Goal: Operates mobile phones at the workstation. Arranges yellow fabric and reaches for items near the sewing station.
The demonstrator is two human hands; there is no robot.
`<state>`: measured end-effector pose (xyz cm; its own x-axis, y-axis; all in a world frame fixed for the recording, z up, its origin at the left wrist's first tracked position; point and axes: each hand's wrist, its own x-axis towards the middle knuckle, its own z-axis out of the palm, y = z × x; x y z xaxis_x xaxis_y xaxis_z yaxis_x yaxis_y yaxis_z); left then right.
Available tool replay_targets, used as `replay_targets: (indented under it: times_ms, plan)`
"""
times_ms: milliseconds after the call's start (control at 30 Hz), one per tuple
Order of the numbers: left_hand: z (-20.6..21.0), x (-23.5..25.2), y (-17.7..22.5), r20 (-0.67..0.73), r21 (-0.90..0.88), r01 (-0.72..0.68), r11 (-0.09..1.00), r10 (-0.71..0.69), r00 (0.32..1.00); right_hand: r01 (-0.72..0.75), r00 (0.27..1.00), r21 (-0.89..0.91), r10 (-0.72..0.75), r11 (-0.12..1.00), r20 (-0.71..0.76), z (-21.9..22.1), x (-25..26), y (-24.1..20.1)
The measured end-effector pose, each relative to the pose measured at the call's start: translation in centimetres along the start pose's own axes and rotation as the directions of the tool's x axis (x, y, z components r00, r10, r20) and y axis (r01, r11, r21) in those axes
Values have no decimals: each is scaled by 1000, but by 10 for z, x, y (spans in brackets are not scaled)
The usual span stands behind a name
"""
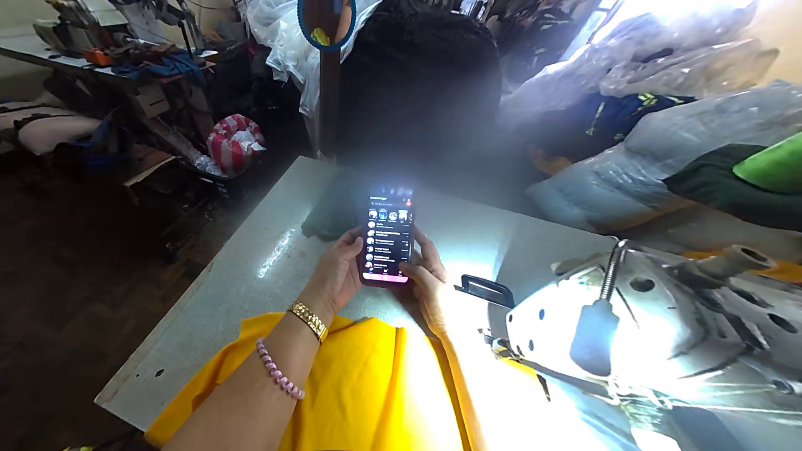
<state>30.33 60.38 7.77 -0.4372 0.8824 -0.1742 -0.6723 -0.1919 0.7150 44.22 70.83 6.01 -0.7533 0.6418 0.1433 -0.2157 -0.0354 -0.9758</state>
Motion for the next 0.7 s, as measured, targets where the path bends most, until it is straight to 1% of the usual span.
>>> replay_targets:
  times_ms: [67,133,200,300,400,533,700]
  plan:
    - [2,-1,0,-12,52,-8,999,8,1000,-2,996,52,6,999,-88,11,-1,2]
    - [2,-2,-2,-43,156,-32,987,39,998,37,989,92,-24,995,-147,21,0,6]
    - [3,-4,-6,-76,241,-52,969,72,995,55,988,91,-42,994,-146,27,-2,4]
    - [4,-5,-12,-125,300,-66,952,108,986,72,989,59,-63,996,-132,28,-3,4]
    - [5,-5,-14,-163,303,-76,950,130,978,49,994,28,-46,998,-95,25,-4,4]
    - [6,-4,-15,-182,292,-84,953,142,973,72,993,33,-69,997,-98,28,-5,3]
    - [4,-4,-11,-123,230,-75,970,106,987,68,993,86,-59,994,-103,26,-3,5]
